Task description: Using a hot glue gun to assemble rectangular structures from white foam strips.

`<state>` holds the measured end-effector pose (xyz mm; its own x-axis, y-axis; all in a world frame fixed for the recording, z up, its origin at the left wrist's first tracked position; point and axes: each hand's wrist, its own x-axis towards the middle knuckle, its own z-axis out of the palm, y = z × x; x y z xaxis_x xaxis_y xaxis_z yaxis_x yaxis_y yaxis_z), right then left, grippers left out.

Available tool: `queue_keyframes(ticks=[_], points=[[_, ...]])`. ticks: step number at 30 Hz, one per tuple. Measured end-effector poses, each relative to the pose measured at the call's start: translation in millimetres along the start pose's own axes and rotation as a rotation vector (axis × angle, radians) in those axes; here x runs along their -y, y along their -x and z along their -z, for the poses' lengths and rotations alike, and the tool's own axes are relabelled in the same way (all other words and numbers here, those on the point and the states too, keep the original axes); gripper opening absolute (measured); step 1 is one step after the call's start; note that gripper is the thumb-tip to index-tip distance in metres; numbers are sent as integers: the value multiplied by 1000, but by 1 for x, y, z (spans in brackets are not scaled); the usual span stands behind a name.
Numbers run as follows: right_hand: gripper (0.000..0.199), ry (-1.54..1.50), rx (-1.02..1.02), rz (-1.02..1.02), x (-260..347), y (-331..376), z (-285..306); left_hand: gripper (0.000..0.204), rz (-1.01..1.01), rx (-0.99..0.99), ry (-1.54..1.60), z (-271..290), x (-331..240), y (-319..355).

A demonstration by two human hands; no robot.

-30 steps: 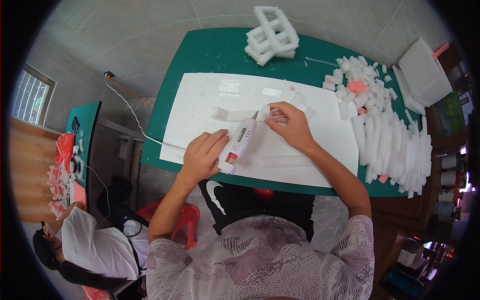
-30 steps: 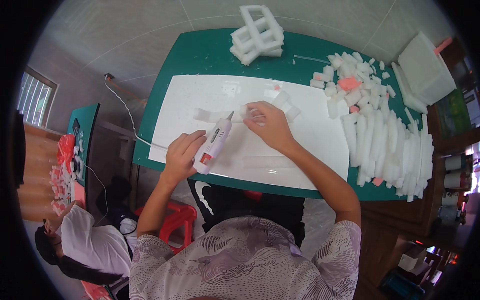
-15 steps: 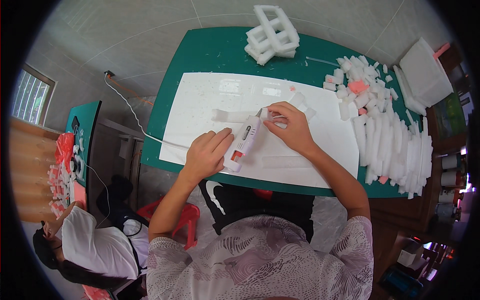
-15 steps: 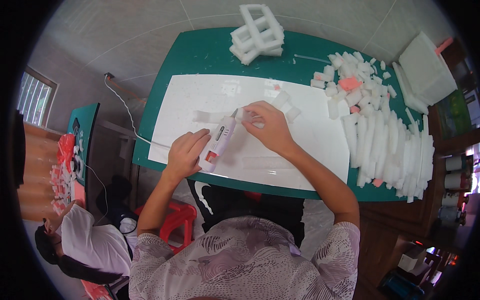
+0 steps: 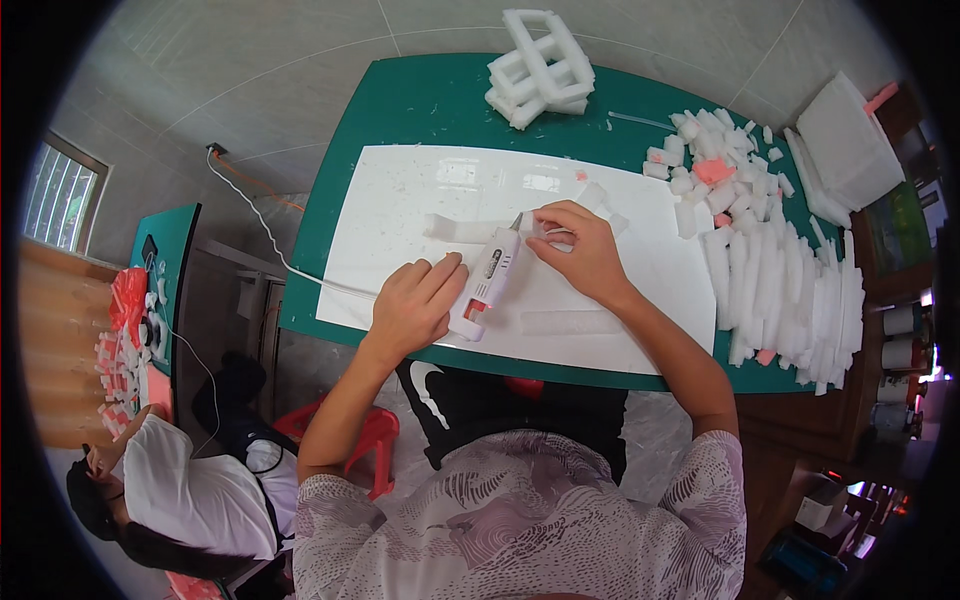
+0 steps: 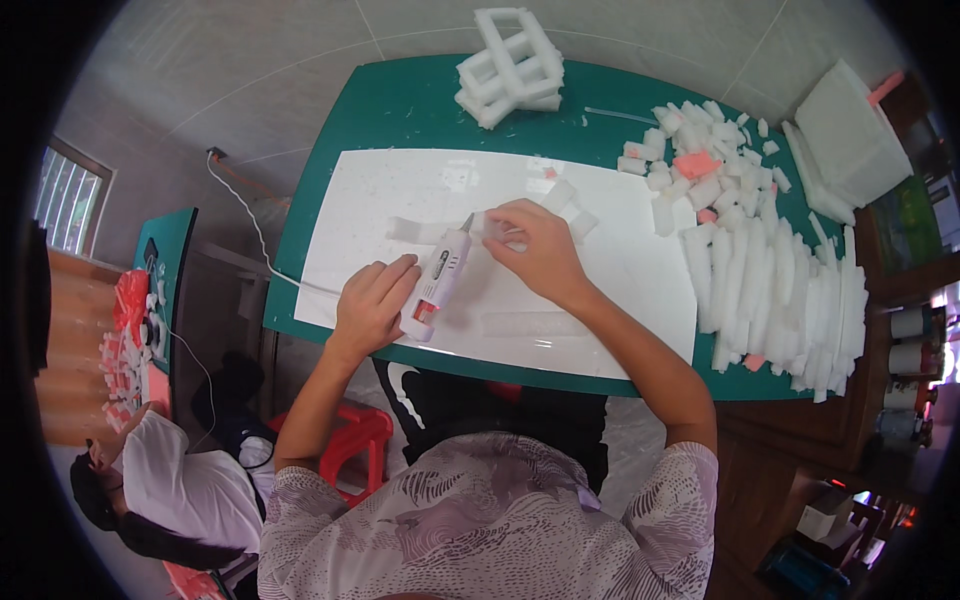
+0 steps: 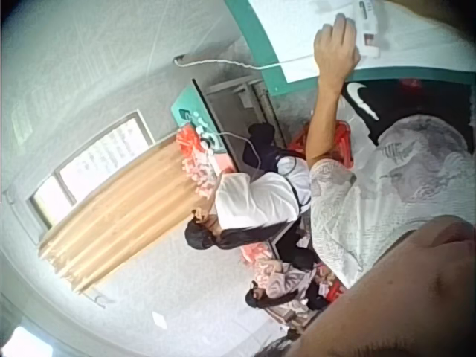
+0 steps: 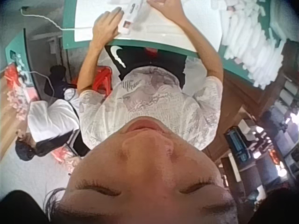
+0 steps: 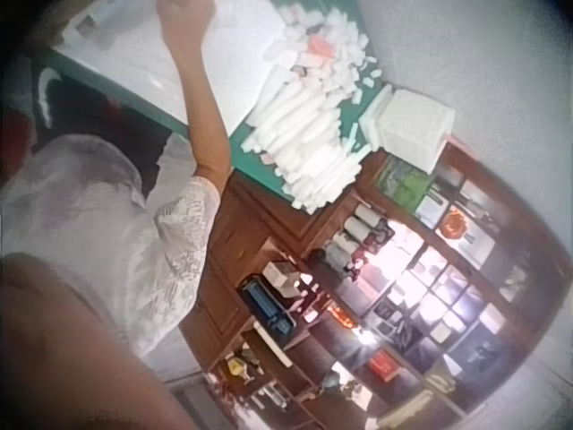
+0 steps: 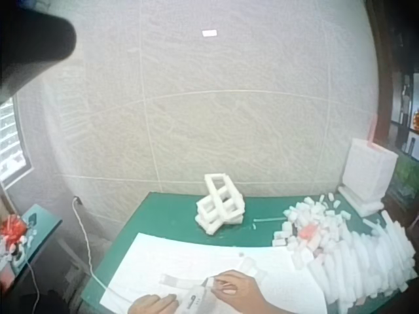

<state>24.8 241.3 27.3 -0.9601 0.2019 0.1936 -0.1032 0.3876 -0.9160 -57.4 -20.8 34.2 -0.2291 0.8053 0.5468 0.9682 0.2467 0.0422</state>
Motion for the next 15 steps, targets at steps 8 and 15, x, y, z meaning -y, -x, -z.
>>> queue_keyframes(ticks=[8, 15], points=[[35, -3, -6, -2, -1, 1, -2, 43, 0, 15, -5, -2, -1, -1], [35, -1, -13, -3, -2, 1, -3, 45, -5, 49, -16, -1, -1, -1]])
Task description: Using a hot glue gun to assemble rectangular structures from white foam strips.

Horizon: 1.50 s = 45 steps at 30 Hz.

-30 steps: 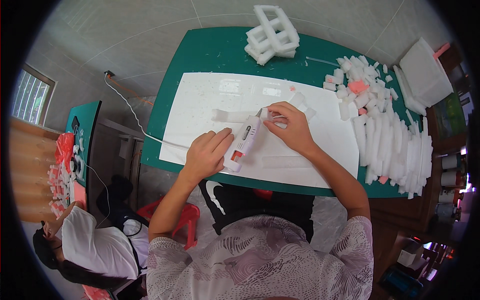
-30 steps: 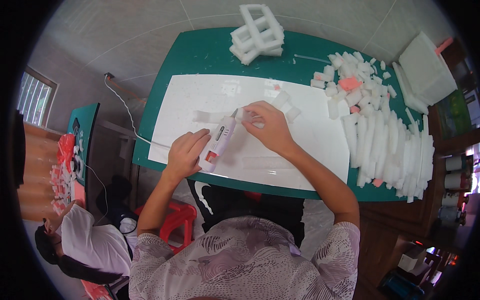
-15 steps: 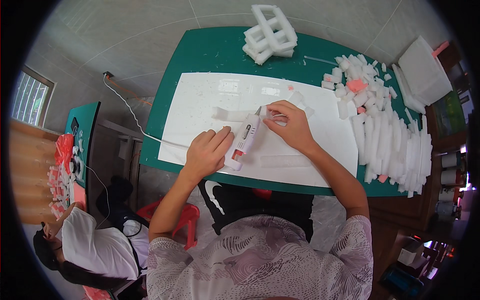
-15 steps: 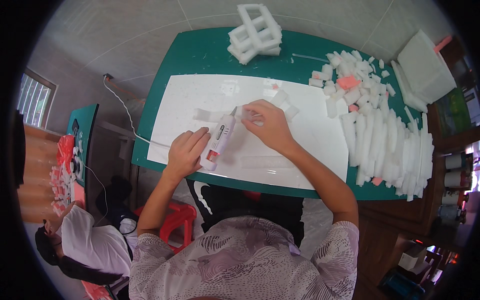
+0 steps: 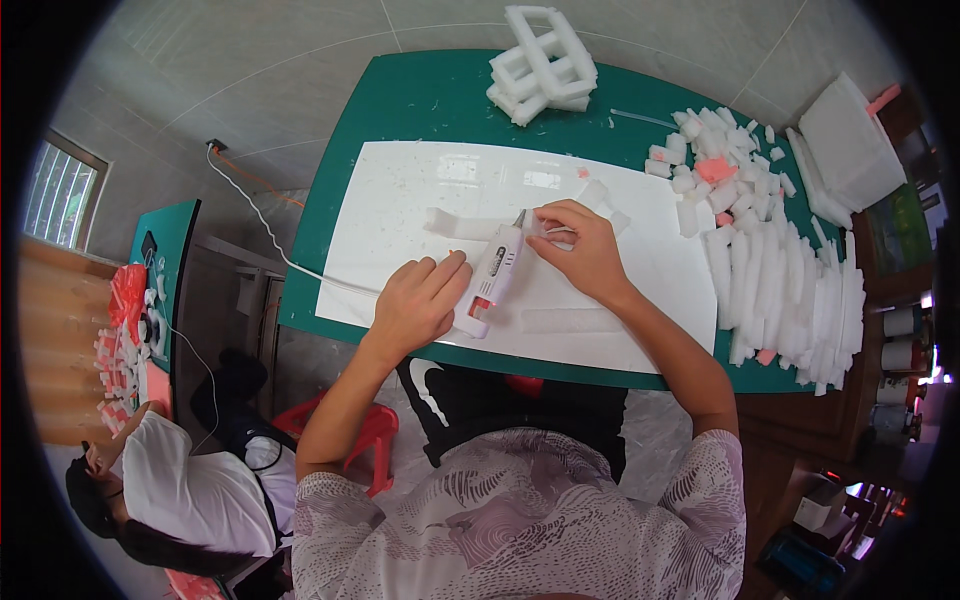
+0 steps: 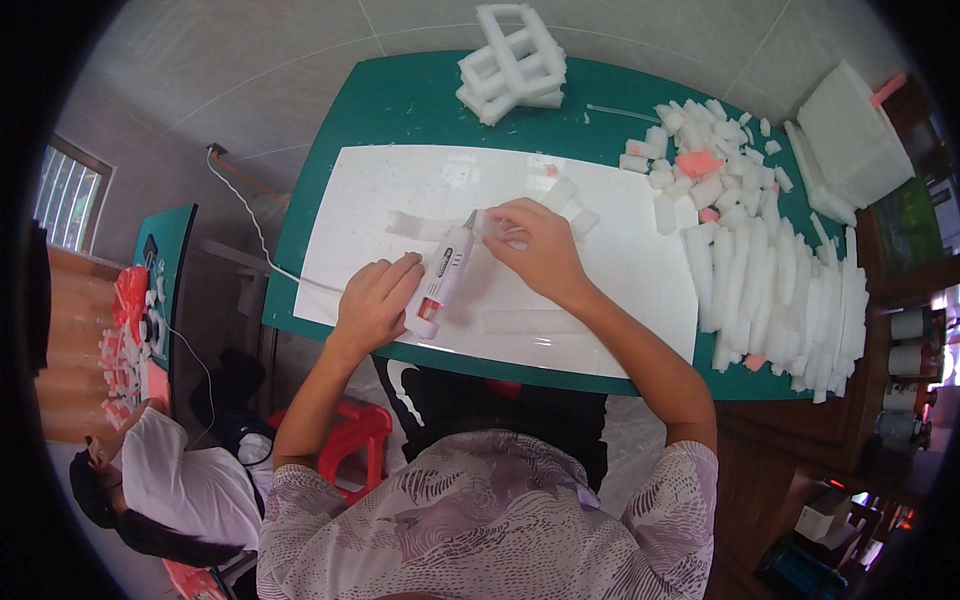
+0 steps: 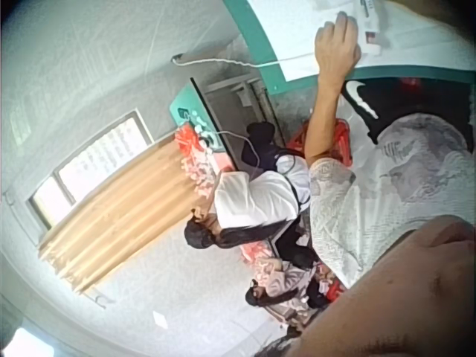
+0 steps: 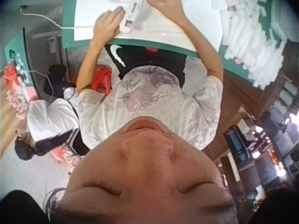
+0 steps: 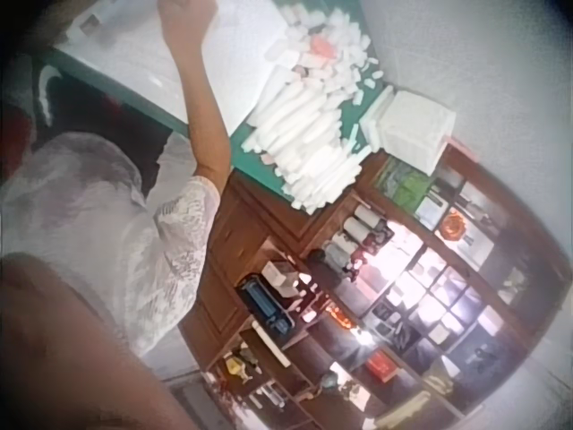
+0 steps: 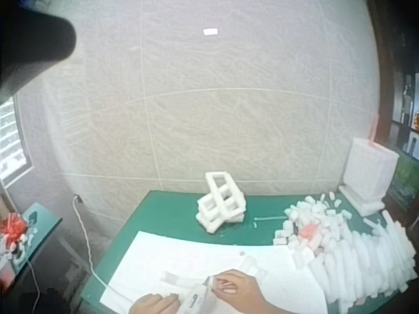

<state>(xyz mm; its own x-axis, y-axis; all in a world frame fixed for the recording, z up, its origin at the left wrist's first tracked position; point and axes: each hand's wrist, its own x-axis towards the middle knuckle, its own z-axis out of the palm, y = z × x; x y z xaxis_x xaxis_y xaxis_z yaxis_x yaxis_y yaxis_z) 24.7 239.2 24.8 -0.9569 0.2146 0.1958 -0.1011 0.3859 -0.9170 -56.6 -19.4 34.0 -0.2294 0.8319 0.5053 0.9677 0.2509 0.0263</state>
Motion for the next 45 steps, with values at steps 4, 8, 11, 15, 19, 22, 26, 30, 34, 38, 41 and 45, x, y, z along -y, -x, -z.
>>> queue_keyframes(ticks=[4, 8, 11, 15, 19, 22, 26, 30, 34, 38, 41, 45], points=[[35, -2, -2, 0, 0, 1, 0, 46, -2, 20, 4, 0, 0, 1], [36, 2, -7, -5, 0, 1, 0, 46, -2, 29, 5, 1, -1, 0], [35, -10, -11, -2, 1, 1, 0, 46, -12, 22, 0, 1, 0, 0], [35, -3, -12, 3, 1, 1, 0, 46, -12, 17, 7, 1, 0, 0], [35, 6, -10, -2, 0, 1, 0, 46, -18, 22, 15, 2, -1, -1], [35, 0, -5, -7, 1, 1, 1, 46, -18, 29, 12, 1, 0, 1], [35, -27, 4, -24, 0, 0, 1, 46, -25, 25, 14, 1, 0, 0], [35, -23, 11, -20, -1, 0, 2, 44, -47, 26, -15, 1, 4, 0], [33, -27, 13, 7, -8, -1, 2, 40, -76, 21, -48, 3, 7, -3], [32, -17, 6, 33, -7, -2, 1, 38, -77, 17, -53, 2, 8, -2], [33, -36, 35, -37, -3, -2, 2, 38, -76, 13, -63, 2, 8, -2], [33, -27, 34, -56, -1, -2, 3, 37, -76, 6, -61, 2, 7, -3]])
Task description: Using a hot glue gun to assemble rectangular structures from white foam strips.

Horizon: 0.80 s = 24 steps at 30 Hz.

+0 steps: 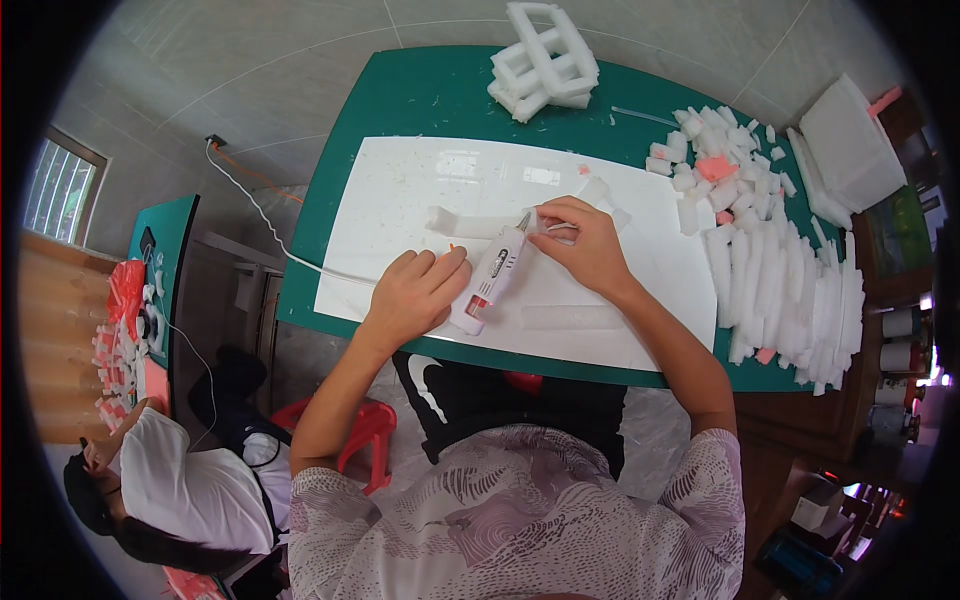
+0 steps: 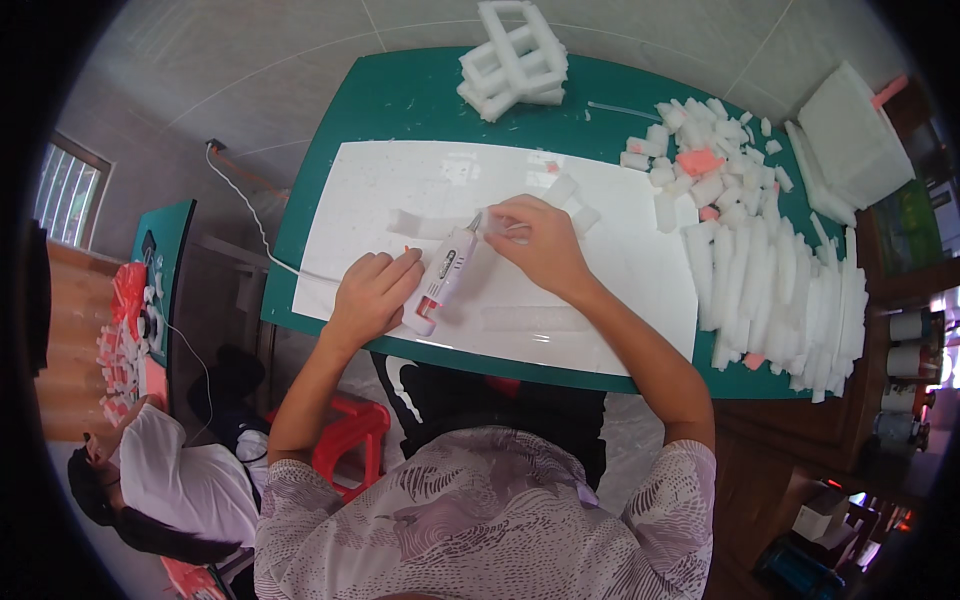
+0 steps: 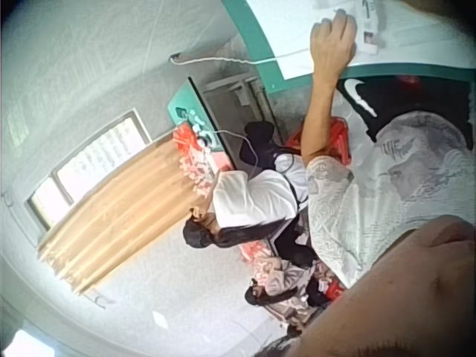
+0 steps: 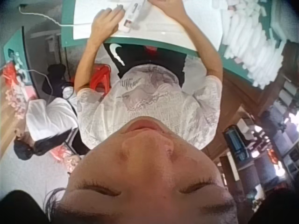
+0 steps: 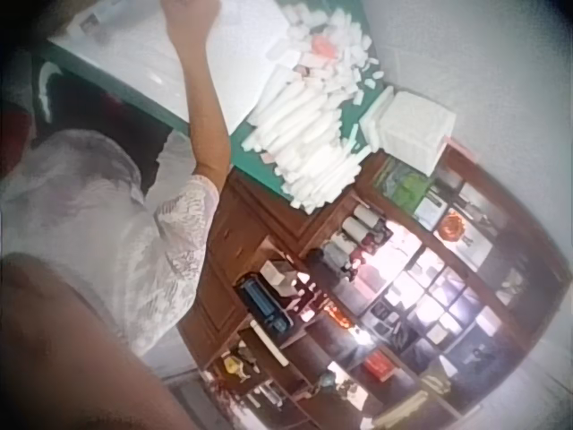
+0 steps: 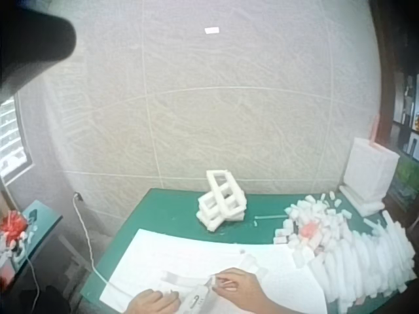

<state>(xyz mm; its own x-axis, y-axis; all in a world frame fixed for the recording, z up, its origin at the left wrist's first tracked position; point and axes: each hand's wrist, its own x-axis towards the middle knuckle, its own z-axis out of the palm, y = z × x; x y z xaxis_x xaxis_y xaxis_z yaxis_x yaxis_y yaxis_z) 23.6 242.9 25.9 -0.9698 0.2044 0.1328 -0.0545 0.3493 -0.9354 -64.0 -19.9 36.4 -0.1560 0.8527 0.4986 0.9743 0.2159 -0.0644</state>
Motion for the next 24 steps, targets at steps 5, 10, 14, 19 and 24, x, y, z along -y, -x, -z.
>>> queue_keyframes(ticks=[5, 10, 14, 19, 24], points=[[33, 5, 1, -6, -1, 0, -1, 36, 0, 8, 1, -1, 0, 1], [33, -2, -2, -1, -3, -1, -1, 36, 7, 1, 1, -1, 0, 1], [33, 14, -1, -4, -2, 0, -1, 36, 8, -2, 8, -2, 0, 2], [34, 14, -3, -4, -3, -1, -1, 36, 3, 2, 13, -2, -1, 1], [35, 15, -5, -10, -3, -1, -1, 34, 9, 6, 3, -2, -1, 2]])
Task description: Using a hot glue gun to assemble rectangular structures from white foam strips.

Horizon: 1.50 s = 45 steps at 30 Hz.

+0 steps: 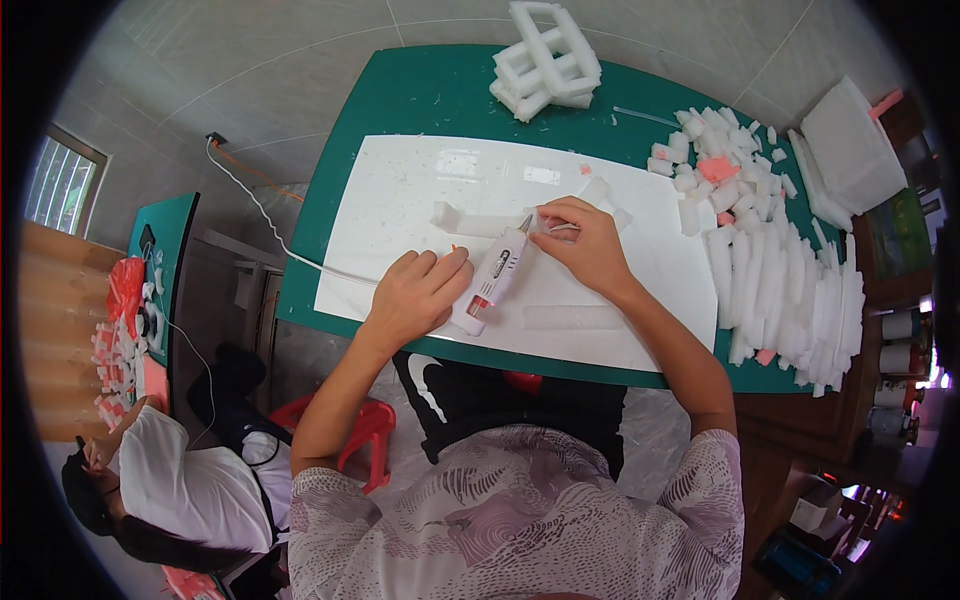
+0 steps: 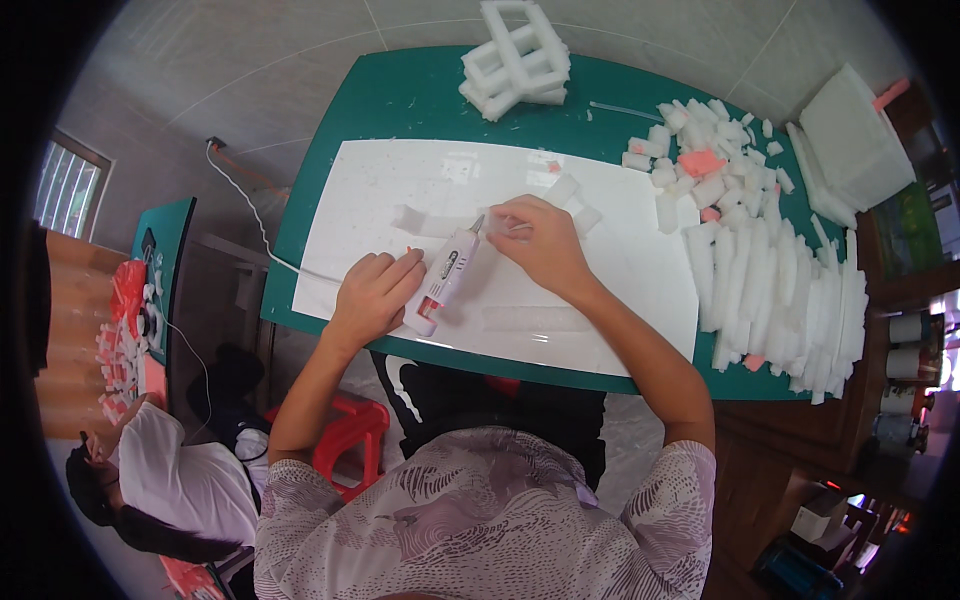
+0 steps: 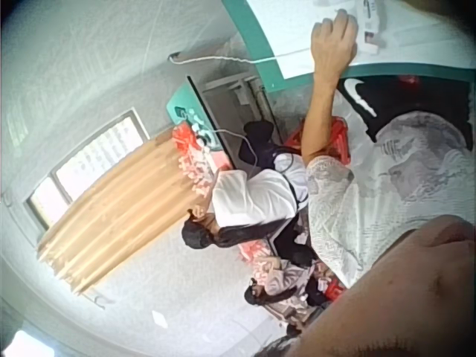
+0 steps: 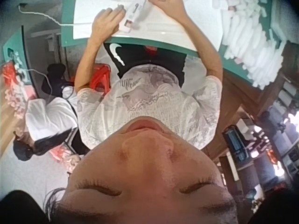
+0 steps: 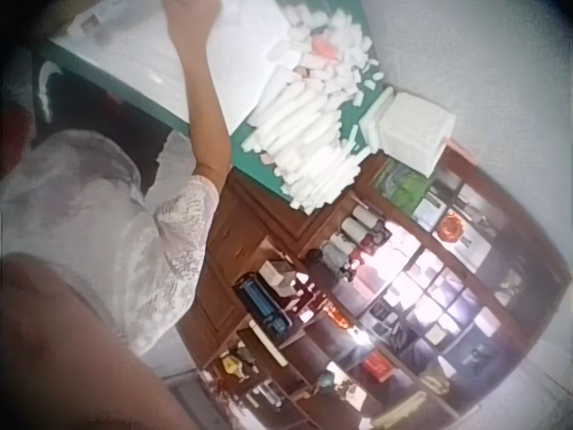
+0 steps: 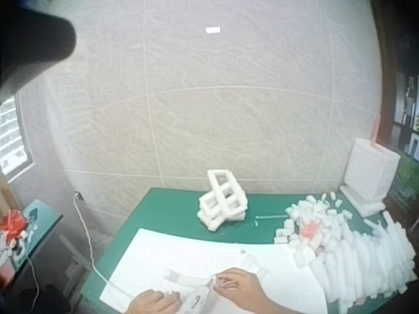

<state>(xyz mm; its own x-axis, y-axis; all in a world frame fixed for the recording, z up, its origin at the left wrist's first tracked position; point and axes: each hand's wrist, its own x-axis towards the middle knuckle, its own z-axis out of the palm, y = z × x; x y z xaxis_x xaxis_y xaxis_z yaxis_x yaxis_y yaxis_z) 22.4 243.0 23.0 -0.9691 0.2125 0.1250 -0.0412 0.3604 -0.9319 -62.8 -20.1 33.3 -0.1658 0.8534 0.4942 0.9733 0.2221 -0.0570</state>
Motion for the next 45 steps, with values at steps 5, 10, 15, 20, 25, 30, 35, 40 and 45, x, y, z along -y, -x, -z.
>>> queue_keyframes(ticks=[5, 10, 15, 20, 25, 30, 35, 40, 45], points=[[33, 20, -32, 44, -6, -1, -1, 32, 0, 4, 16, 0, -3, -1], [34, 9, -22, 28, -3, 0, -1, 33, 5, -13, 9, -1, -2, -1], [35, -16, -11, -12, 1, 1, -1, 36, 14, -14, 27, -1, -2, -2], [33, -4, -12, -21, 2, 2, -1, 38, 18, -7, 44, -1, -1, -3], [32, -23, -14, -23, 0, 1, -2, 40, 27, 10, 44, -3, 0, -1], [32, -28, -16, -11, -4, 1, -3, 41, 40, 19, 53, -5, 1, -1], [32, -66, -40, -9, -7, 1, -4, 42, 46, 22, 60, -7, 2, 0], [32, -50, -42, 15, -6, 1, -4, 42, 53, 20, 61, -7, 2, 0], [32, -51, -41, 14, -10, 2, -4, 41, 58, 26, 46, -8, 2, 0]])
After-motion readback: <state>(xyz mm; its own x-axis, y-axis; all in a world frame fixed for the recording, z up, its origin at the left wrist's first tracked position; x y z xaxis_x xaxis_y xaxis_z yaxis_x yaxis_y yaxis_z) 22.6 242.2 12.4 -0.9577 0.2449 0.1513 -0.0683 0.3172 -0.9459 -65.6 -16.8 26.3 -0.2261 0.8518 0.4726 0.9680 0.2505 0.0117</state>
